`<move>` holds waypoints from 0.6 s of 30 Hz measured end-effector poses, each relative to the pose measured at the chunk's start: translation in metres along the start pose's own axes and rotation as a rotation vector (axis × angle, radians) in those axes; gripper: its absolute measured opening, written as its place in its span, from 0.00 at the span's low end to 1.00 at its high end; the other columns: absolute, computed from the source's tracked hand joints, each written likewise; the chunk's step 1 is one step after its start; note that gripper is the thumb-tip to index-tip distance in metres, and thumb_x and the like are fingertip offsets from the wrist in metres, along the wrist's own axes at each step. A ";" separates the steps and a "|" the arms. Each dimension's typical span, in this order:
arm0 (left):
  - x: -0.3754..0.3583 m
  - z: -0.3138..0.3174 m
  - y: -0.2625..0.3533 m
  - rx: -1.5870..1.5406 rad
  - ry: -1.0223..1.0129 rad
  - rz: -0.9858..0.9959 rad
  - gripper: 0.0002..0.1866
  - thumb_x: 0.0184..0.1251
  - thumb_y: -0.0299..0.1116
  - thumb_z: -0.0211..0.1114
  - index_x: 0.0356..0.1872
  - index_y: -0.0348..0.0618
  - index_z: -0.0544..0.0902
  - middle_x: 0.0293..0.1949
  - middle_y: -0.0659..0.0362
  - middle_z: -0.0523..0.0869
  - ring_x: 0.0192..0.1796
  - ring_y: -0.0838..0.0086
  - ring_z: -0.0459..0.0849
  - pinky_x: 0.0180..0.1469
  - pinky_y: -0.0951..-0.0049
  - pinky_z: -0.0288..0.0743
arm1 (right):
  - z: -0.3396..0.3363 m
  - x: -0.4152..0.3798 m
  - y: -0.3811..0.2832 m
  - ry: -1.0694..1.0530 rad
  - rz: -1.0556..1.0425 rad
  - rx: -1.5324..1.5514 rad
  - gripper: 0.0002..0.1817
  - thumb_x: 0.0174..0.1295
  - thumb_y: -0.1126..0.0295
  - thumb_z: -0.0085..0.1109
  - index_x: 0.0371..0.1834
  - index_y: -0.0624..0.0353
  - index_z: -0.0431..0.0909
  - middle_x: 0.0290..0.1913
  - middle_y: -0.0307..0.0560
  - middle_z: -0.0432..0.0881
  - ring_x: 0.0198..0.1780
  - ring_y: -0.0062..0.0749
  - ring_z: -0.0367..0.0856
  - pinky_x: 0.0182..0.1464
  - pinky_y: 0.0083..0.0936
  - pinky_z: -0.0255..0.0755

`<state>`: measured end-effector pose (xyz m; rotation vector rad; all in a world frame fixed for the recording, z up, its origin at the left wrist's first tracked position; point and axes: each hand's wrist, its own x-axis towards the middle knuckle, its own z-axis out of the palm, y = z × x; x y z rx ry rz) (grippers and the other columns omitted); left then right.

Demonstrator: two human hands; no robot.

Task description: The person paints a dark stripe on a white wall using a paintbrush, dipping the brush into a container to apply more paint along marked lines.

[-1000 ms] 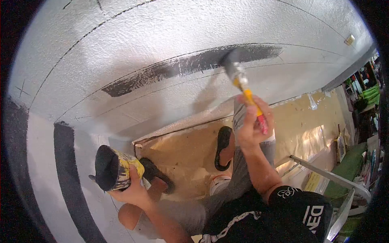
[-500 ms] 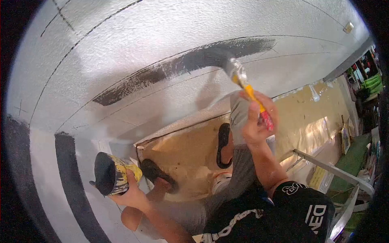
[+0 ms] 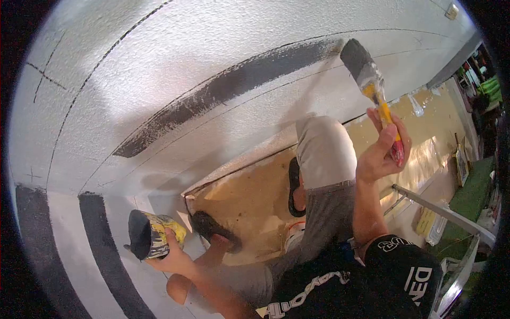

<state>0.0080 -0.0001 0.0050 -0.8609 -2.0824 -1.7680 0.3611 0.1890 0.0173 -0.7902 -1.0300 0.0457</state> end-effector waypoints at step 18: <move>-0.001 0.002 0.001 0.011 -0.042 -0.086 0.39 0.50 0.22 0.75 0.63 0.30 0.64 0.54 0.46 0.78 0.50 0.65 0.81 0.50 0.68 0.80 | 0.030 -0.025 -0.040 -0.524 -0.098 0.094 0.18 0.48 0.79 0.68 0.45 0.63 0.80 0.37 0.53 0.86 0.33 0.39 0.86 0.33 0.25 0.78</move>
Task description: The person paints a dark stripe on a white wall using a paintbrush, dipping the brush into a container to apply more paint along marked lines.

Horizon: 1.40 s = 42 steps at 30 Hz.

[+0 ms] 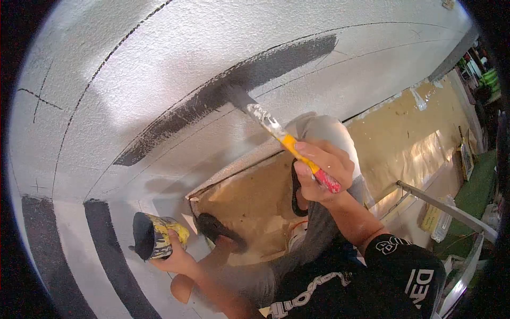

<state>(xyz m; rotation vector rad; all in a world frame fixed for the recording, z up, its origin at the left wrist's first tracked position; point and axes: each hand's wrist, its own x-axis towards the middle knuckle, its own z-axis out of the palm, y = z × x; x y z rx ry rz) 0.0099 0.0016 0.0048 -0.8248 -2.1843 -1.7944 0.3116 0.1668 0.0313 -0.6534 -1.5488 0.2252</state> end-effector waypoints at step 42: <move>-0.006 0.006 0.012 0.054 0.008 0.081 0.36 0.50 0.26 0.77 0.60 0.29 0.67 0.51 0.48 0.80 0.47 0.66 0.81 0.47 0.68 0.80 | -0.043 0.010 0.042 0.480 0.150 -0.038 0.10 0.64 0.79 0.54 0.46 0.73 0.74 0.42 0.62 0.81 0.37 0.47 0.86 0.41 0.31 0.80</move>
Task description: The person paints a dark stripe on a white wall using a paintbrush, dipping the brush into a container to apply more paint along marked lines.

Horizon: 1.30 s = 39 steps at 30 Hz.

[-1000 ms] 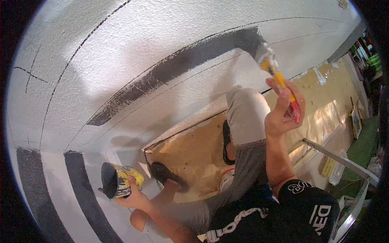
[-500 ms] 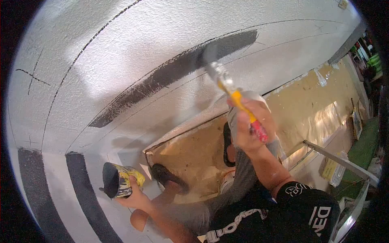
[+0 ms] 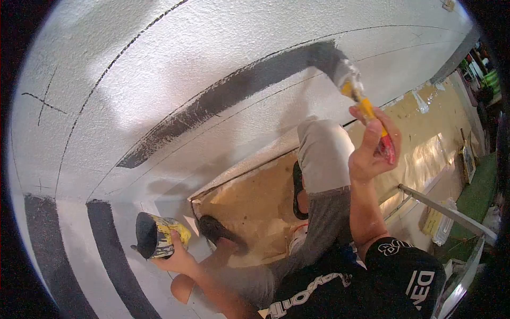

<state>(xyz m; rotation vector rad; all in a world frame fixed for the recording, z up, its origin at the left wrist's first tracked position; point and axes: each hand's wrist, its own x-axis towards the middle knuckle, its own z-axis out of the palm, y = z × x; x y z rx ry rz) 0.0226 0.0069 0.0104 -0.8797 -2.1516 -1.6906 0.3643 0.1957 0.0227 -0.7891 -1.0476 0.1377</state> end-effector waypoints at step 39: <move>-0.002 0.002 -0.002 0.044 0.018 0.010 0.41 0.48 0.27 0.78 0.63 0.27 0.64 0.54 0.46 0.77 0.50 0.65 0.80 0.50 0.66 0.79 | 0.003 -0.006 -0.004 -0.118 -0.135 -0.091 0.11 0.59 0.80 0.59 0.46 0.68 0.77 0.37 0.57 0.84 0.35 0.44 0.86 0.41 0.30 0.79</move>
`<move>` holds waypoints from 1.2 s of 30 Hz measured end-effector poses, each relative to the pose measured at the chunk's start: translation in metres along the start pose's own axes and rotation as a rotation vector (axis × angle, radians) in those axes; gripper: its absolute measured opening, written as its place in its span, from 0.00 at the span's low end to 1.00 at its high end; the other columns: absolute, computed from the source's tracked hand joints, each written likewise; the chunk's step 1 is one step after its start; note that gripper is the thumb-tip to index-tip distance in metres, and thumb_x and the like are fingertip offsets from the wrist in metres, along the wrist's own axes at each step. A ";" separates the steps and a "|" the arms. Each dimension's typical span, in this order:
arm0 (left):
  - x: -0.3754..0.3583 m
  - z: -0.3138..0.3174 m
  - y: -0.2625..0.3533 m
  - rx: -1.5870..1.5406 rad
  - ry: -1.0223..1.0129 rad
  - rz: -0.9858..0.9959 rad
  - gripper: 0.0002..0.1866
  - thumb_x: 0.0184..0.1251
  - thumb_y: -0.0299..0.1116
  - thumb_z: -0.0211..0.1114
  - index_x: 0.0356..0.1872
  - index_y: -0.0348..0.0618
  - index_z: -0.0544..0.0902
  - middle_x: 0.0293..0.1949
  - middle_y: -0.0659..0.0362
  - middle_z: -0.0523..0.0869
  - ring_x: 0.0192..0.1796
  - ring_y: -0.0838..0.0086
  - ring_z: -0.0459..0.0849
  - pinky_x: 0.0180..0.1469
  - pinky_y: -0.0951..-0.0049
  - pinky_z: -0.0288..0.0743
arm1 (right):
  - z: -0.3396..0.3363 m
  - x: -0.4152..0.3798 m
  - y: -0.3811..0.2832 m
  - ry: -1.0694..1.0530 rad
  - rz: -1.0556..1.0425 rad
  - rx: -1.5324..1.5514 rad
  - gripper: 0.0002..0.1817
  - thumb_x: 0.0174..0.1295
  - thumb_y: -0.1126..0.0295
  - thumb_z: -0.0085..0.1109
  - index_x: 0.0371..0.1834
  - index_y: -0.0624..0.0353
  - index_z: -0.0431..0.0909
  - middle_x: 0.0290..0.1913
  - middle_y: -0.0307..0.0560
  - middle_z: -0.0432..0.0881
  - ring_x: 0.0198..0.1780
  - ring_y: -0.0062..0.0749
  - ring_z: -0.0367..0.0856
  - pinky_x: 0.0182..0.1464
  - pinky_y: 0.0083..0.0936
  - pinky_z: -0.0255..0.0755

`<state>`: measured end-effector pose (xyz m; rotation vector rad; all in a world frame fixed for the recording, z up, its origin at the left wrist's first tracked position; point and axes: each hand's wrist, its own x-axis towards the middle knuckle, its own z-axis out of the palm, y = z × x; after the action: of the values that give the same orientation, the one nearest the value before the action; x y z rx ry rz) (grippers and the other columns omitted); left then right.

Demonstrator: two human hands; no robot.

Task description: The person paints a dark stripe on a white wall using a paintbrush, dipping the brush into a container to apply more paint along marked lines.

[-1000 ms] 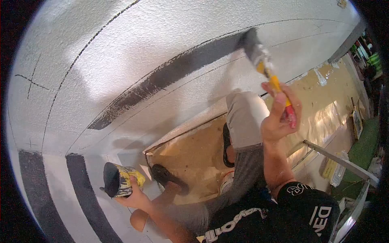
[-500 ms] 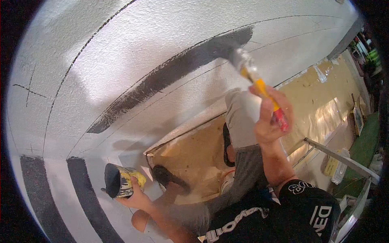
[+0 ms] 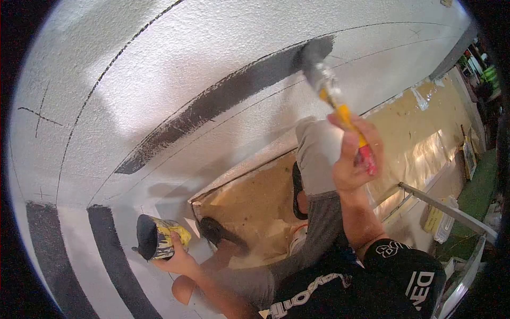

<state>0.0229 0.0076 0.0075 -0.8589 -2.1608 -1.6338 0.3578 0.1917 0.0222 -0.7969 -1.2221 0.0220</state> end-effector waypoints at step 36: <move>-0.001 0.001 0.006 -0.027 -0.039 -0.077 0.50 0.48 0.24 0.77 0.71 0.32 0.56 0.57 0.47 0.76 0.51 0.66 0.79 0.52 0.68 0.78 | 0.002 0.002 -0.031 -0.237 0.002 0.093 0.14 0.53 0.79 0.64 0.44 0.66 0.79 0.36 0.55 0.85 0.30 0.40 0.84 0.36 0.25 0.77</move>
<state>0.0273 0.0095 0.0111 -0.8316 -2.2294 -1.6995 0.3450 0.1707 0.0407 -0.7282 -1.4338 0.1781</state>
